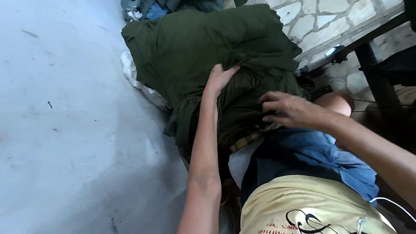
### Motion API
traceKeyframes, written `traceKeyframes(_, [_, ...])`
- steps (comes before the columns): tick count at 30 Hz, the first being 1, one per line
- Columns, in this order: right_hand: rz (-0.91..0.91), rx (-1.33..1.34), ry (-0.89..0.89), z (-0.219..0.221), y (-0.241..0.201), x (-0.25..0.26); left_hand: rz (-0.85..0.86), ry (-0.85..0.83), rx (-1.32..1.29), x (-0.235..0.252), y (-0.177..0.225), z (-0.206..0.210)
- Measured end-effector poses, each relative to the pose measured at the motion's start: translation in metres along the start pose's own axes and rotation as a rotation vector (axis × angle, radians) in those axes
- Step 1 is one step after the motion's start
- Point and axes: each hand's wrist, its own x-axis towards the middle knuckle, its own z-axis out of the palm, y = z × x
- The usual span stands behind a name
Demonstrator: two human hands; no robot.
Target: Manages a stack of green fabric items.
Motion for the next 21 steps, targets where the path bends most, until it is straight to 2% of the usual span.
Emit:
traceKeyframes(4, [-0.013,0.156,0.083,-0.036,0.002,0.027,0.151,0.036,0.079,-0.014,-0.004,0.008])
traceKeyframes(8, [0.006,0.164,0.123,-0.049,0.006,0.062,0.244,-0.109,0.052,-0.051,0.003,0.007])
traceKeyframes(9, [0.015,0.151,0.112,-0.051,0.004,0.069,0.266,-0.103,0.085,-0.062,0.002,0.008])
traceKeyframes(11, [0.011,0.125,0.116,-0.049,0.003,0.075,0.302,0.017,0.159,-0.073,-0.004,0.016])
traceKeyframes(13, [0.023,0.142,0.156,-0.042,0.008,0.075,0.286,0.111,0.181,-0.073,-0.005,0.025])
traceKeyframes(18, [0.179,0.289,0.232,-0.031,0.018,0.082,0.244,0.005,0.314,-0.054,-0.004,0.018])
traceKeyframes(21, [0.185,-0.03,0.324,-0.023,-0.008,0.087,0.167,-0.022,0.399,-0.024,-0.001,0.008])
